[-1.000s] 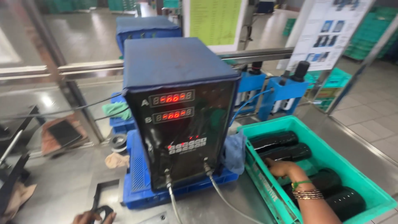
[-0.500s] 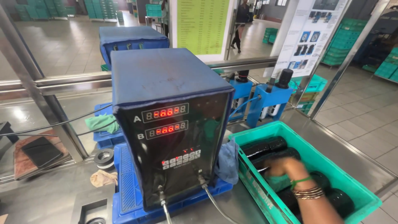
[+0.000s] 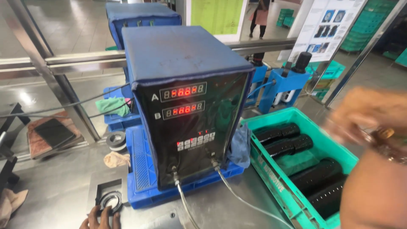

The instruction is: Measure industrial metal rings using a digital gauge and organize them into bins.

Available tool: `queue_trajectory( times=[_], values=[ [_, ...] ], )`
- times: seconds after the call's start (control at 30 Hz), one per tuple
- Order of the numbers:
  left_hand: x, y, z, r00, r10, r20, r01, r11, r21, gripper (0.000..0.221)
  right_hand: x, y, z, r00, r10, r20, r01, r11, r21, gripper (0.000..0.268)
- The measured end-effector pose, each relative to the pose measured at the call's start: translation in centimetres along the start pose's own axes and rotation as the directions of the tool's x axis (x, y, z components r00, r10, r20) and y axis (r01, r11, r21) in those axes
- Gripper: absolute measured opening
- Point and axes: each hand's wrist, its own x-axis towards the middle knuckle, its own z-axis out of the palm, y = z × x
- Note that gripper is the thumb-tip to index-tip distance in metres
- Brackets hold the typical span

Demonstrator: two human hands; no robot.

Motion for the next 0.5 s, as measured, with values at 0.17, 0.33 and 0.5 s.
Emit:
queue_trajectory(
  times=[0.17,0.33,0.5],
  values=[
    [0.9,1.0,-4.7,0.988,-0.050,0.149,0.046,0.998,0.031,0.046,2.9,14.2,13.1,0.946,-0.308,0.101,0.187,0.773,0.606,0.036],
    [-0.4,-0.2,-3.6,0.992,-0.061,0.107,0.068,0.996,-0.060,0.052,6.3,22.1,21.3,0.805,0.570,0.164,-0.561,0.821,-0.103,0.048],
    [-0.3,1.1,-5.1,0.971,-0.114,0.208,0.081,0.984,0.161,0.056,6.8,23.2,23.6,0.650,0.628,0.428,-0.685,0.728,-0.029,0.039]
  ],
)
